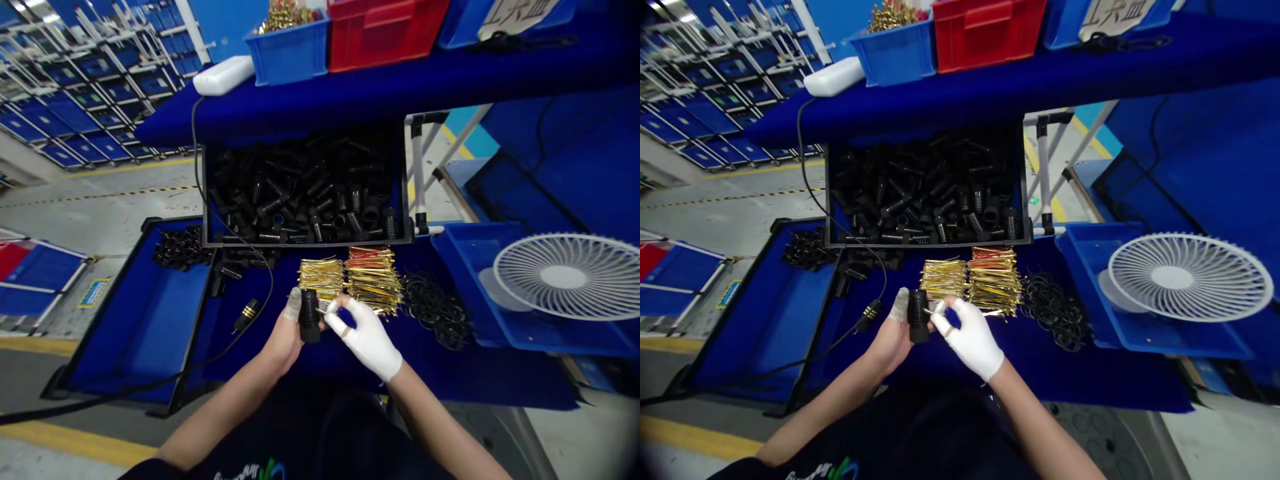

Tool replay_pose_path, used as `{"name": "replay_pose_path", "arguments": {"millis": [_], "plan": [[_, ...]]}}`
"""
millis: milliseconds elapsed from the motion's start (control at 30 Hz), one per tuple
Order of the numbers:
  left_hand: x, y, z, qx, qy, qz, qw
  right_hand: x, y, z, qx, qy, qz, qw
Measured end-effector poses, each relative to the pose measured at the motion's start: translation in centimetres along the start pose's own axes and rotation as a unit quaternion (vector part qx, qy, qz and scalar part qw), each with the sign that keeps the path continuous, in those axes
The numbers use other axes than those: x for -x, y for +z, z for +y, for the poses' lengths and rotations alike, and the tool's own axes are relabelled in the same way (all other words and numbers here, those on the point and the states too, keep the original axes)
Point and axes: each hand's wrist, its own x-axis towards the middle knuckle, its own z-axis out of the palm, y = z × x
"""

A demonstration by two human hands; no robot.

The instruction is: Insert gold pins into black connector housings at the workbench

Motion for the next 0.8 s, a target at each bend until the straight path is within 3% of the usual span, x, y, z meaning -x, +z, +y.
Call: {"name": "replay_pose_path", "arguments": {"millis": [133, 233, 300, 400, 533, 600, 633, 700, 800], "plan": [[0.4, 0.1, -0.3, -0.085, 0.059, 0.004, 0.995, 0.3, 0.2, 0.5, -0.047, 0.006, -0.018, 0.999], [0.8, 0.4, -0.2, -0.2, 0.136, 0.002, 0.97, 0.8, 0.4, 0.4, -0.135, 0.061, -0.057, 0.987], [1.0, 0.7, 0.1, -0.201, 0.14, -0.015, 0.969, 1.0, 0.4, 0.4, -0.166, 0.073, -0.054, 0.982], [1.0, 0.8, 0.6, -0.107, 0.087, -0.032, 0.99, 1.0, 0.2, 1.2, -0.188, 0.057, 0.016, 0.98], [0.9, 0.0, 1.4, 0.006, -0.018, -0.03, 0.999, 0.5, -1.6, 2.9, -0.279, 0.093, 0.164, 0.942], [0.8, -0.5, 1.3, 0.035, -0.079, -0.054, 0.995, 0.6, -2.8, 3.0, -0.23, 0.089, 0.197, 0.949], [0.7, -0.7, 1.0, 0.039, -0.101, -0.066, 0.992, 0.7, -3.4, 2.7, -0.186, 0.073, 0.18, 0.963], [0.6, -0.9, 0.2, 0.028, -0.122, -0.077, 0.989, 1.2, -4.0, 1.7, -0.108, -0.005, 0.088, 0.99], [0.7, -1.0, -1.4, -0.021, -0.168, -0.099, 0.981, 2.0, -3.7, 0.2, -0.062, -0.161, -0.027, 0.985]]}}
